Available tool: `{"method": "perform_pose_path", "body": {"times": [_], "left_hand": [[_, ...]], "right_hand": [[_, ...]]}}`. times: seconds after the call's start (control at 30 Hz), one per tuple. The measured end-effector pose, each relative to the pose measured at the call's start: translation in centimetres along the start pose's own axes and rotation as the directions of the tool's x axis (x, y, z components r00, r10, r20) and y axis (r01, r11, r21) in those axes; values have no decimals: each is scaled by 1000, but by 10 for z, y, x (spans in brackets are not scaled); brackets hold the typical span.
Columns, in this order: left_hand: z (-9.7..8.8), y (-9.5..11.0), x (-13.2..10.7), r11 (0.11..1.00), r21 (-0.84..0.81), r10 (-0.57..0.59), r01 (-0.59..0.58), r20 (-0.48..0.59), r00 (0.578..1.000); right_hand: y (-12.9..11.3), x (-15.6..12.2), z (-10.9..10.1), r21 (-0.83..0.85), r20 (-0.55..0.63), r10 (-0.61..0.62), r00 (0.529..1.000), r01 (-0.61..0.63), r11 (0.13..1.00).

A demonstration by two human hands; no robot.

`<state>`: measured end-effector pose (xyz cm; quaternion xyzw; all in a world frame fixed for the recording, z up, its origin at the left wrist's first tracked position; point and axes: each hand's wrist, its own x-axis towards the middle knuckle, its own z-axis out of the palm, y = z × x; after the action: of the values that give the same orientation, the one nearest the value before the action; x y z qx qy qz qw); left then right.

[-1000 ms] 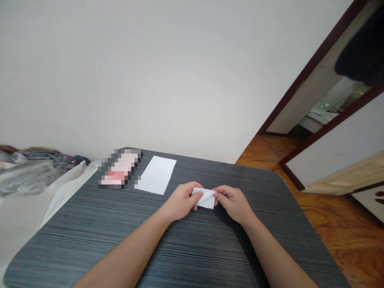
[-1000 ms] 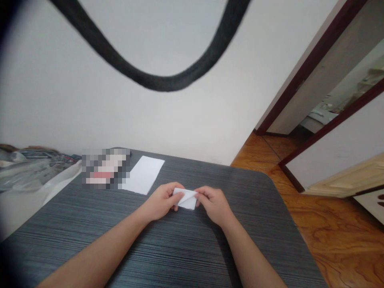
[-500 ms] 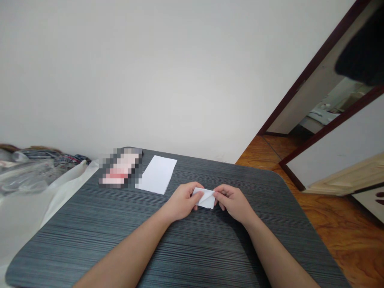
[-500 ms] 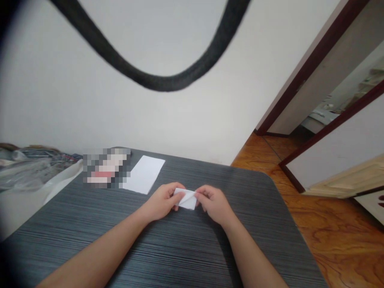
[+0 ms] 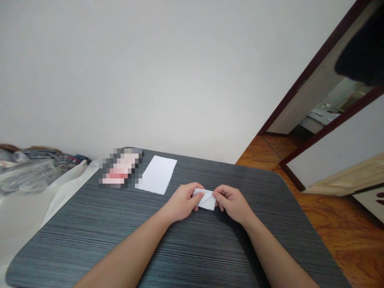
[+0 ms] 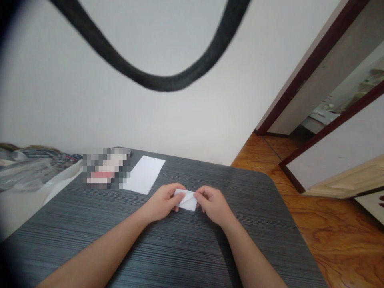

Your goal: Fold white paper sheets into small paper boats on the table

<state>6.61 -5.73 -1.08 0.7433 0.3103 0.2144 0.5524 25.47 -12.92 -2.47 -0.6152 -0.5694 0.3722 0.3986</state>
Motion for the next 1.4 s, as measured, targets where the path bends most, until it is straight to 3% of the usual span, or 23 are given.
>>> {"method": "perform_pose_path", "body": {"times": [0.97,1.4], "left_hand": [[2,1,1,1000,7,-27,27,-12,1000],[4,-3,1,1000,15,9,-9,-39,999]], "right_hand": [[-6,0,5,4,25,32,999,-32,999],[-12,-1,5,-179,-53,-111,992,100,979]]}}
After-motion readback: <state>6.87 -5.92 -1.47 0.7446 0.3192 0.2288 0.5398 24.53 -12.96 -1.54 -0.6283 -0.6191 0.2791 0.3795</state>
